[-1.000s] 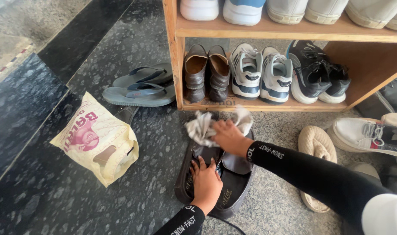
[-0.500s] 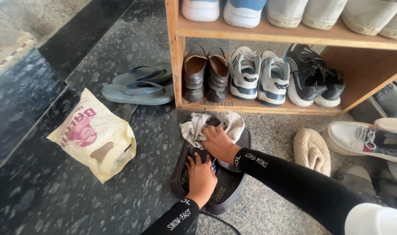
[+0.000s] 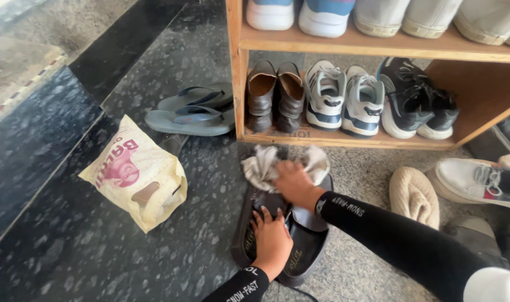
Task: The person wipes a pair of brown loafers with a cloth, then places them on a wooden shoe rack. They then pick up a pair of sneakers and wipe them with the same cloth.
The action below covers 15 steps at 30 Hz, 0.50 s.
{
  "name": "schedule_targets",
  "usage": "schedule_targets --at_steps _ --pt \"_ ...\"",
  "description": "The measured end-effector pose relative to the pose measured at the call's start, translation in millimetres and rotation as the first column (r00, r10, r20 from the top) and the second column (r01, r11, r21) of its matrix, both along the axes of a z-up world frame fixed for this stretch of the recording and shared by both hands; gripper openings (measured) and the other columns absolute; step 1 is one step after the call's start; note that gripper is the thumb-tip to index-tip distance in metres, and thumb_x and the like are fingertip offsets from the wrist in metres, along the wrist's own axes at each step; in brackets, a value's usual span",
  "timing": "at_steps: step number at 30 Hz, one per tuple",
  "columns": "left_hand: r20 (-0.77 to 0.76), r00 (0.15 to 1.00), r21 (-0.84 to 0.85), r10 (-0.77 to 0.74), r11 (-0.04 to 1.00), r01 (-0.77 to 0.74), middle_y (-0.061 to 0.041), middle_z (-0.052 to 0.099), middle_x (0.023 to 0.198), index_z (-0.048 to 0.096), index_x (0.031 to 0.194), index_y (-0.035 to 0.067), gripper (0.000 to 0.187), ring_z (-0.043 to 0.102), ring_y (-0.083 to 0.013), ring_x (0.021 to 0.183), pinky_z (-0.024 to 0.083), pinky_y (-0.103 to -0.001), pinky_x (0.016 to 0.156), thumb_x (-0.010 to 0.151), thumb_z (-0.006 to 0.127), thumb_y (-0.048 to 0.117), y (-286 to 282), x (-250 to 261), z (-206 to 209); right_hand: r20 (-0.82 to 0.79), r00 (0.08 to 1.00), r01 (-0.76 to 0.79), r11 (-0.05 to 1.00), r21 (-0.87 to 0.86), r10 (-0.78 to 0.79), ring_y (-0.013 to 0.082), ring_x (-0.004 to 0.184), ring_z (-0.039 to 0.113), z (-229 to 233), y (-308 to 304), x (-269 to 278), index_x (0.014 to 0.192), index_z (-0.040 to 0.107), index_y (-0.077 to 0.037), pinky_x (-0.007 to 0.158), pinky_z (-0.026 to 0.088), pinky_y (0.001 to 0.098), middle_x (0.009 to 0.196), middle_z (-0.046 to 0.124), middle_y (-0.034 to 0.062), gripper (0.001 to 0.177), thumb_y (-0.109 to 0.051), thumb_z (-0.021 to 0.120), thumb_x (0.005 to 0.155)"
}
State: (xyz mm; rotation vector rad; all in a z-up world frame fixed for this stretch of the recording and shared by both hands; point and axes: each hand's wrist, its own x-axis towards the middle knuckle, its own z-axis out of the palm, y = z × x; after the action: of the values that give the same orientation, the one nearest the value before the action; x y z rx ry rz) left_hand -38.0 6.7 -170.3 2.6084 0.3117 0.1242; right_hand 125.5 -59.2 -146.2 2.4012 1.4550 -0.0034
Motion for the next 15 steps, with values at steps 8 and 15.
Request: schedule_targets --at_steps 8,15 --pt "-0.08 0.996 0.012 -0.028 0.999 0.03 -0.038 0.045 0.14 0.059 0.133 0.001 0.045 0.039 -0.0594 0.131 0.029 -0.065 0.112 0.092 0.054 0.016 4 0 -2 -0.398 0.917 0.245 0.833 0.497 -0.032 0.0342 0.11 0.062 -38 58 7 0.113 0.08 -0.027 0.093 0.05 0.0475 0.107 0.069 0.0119 0.036 -0.016 0.072 0.08" --pt "0.319 0.948 -0.139 -0.006 0.989 0.053 -0.031 0.059 0.131 0.061 0.134 -0.007 0.045 0.054 -0.0429 0.12 0.04 -0.051 0.102 0.096 0.058 0.018 5 -9 -24 -0.663 0.647 -0.193 0.922 0.335 0.376 0.0316 0.094 0.067 -2 92 -90 0.092 0.081 -0.015 0.086 0.052 0.0445 0.094 0.073 0.0085 0.026 -0.037 0.075 0.079"
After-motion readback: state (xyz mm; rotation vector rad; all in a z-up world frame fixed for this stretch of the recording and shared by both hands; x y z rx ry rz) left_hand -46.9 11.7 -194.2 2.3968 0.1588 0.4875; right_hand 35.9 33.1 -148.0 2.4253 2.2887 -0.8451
